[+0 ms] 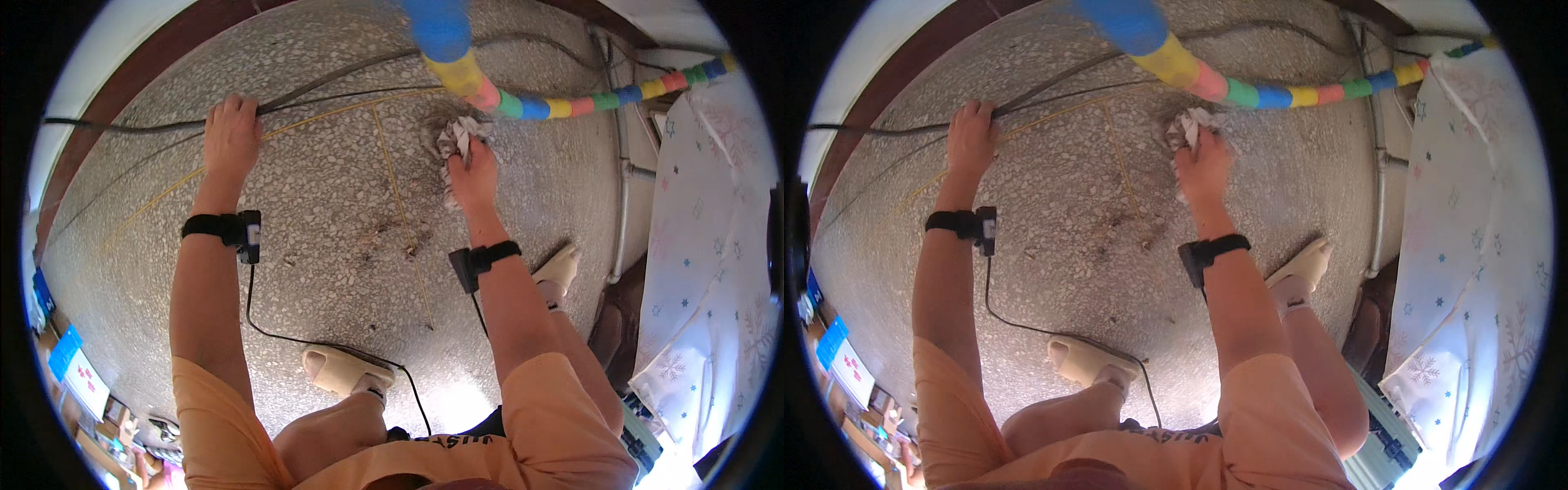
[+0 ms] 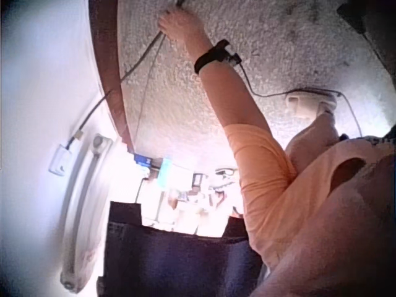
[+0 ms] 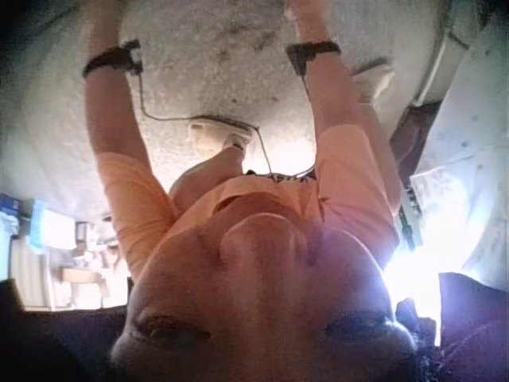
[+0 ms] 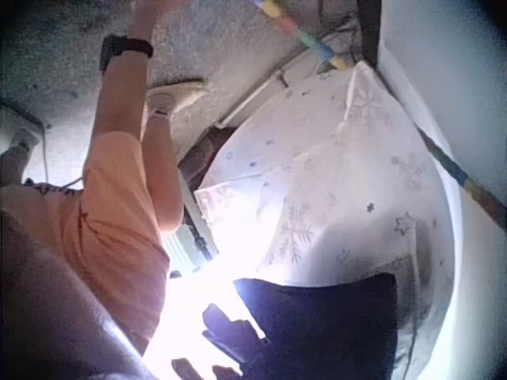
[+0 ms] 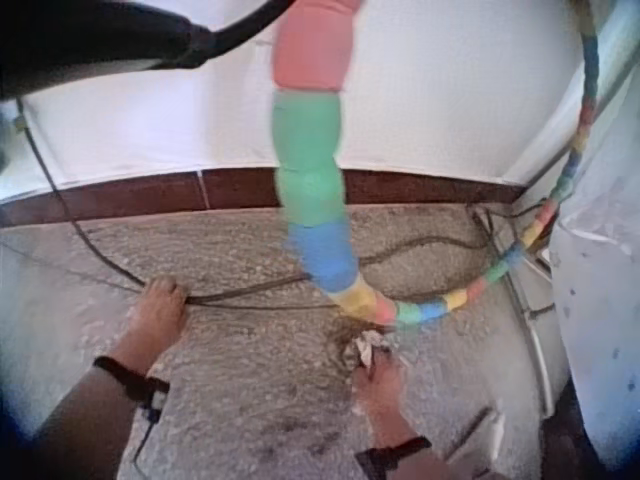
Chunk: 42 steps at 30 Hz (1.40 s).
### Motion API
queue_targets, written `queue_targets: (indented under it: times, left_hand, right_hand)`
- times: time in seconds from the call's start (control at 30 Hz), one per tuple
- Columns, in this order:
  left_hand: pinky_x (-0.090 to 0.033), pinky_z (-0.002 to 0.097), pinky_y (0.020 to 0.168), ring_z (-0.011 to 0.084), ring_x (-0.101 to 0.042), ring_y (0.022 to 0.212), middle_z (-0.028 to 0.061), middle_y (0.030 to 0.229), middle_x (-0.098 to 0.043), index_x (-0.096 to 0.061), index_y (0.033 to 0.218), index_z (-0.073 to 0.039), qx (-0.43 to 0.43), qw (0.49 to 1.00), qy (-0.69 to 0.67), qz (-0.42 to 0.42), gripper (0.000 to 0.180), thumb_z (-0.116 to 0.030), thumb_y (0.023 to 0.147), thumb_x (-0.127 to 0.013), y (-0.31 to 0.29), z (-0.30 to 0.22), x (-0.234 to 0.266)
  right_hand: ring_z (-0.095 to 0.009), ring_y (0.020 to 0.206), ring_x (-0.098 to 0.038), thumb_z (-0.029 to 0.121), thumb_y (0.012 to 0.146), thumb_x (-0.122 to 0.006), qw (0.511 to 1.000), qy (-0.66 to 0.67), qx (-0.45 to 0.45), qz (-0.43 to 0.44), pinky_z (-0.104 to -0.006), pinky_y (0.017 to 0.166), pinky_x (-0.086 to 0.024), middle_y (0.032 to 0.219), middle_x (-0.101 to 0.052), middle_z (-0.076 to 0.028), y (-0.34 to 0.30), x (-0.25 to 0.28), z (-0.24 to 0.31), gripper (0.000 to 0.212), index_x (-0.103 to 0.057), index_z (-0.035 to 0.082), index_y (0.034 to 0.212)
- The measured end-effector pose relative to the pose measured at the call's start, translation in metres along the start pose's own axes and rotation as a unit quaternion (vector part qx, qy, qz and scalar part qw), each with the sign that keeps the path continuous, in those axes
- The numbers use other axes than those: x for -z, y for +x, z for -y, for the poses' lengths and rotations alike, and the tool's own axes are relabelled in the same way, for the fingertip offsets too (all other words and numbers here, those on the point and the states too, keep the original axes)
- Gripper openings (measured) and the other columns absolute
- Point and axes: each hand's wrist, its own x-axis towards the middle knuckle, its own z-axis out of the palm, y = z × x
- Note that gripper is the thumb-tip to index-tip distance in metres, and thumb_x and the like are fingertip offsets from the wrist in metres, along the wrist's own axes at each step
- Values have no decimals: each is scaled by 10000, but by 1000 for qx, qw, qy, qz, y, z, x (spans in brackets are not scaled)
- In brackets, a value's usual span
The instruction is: The person wipes the floor and baseboard using a cloth, then picks up debris by hand and places it into the cloth.
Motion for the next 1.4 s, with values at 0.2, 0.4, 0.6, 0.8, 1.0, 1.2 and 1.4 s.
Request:
queue_targets:
  times: [0.2, 0.4, 0.6, 0.8, 1.0, 1.2, 1.4]
  left_hand:
    - [-425, 432, 880, 311, -536, 969, 105, 1015, -544, -578, 1023, -87, -31, 979, -113, -170, 215, -51, 814, -610, -6, 4, 55]
    - [-395, 413, 901, 309, -531, 945, 90, 949, -541, -578, 1043, -96, -19, 944, -194, -267, 248, -53, 802, -616, -11, -16, 76]
    - [-346, 425, 978, 274, -533, 1015, 72, 1009, -558, -582, 1068, -108, 22, 956, -149, -250, 253, -56, 821, -592, 7, 15, 28]
    - [-321, 452, 1032, 272, -522, 1053, 71, 1049, -553, -577, 1088, -113, 49, 968, -153, -190, 271, -55, 824, -572, 5, 24, 4]
    - [-309, 472, 1071, 258, -510, 1068, 64, 1043, -524, -577, 1053, -120, 43, 974, -155, -157, 265, -23, 808, -598, -3, 33, -34]
    - [-269, 482, 1125, 268, -472, 1118, 68, 1091, -479, -563, 1083, -122, 23, 978, -169, -121, 334, 50, 798, -576, -1, 36, -61]
    - [-251, 505, 1127, 289, -461, 1137, 85, 1092, -484, -550, 1057, -109, 34, 977, -183, -105, 339, 59, 762, -548, 2, 38, -57]
  right_hand:
    - [-429, 964, -501, 103, 779, -576, 974, 21, 218, -57, -502, 855, -386, 1023, -550, -231, -9, -83, 76, 442, -508, -24, 1197]
    - [-349, 1005, -558, 49, 885, -453, 927, 282, 101, -226, -483, 870, -436, 1100, -573, -179, 114, -109, 120, 287, -502, -18, 1161]
    - [-264, 950, -607, 36, 931, -399, 814, 553, -38, -175, -438, 784, -514, 1129, -588, -145, 158, -93, 119, 278, -488, 26, 1195]
    - [-239, 1035, -587, 77, 882, -466, 917, 372, -132, 63, -353, 853, -503, 1163, -586, -134, 45, -39, 127, 415, -469, 6, 1291]
    - [-264, 1014, -603, 226, 886, -455, 859, 447, -241, 68, -389, 877, -512, 1141, -595, -132, -15, 111, 78, 419, -516, -13, 1224]
    - [-288, 1085, -563, 245, 924, -428, 882, 446, -95, -121, -411, 930, -467, 1166, -596, -137, 100, 233, 64, 379, -554, 15, 1198]
    - [-306, 1174, -505, 305, 928, -550, 991, 123, 44, -27, -410, 982, -437, 1294, -511, -152, 306, 207, 10, 443, -527, 15, 1262]
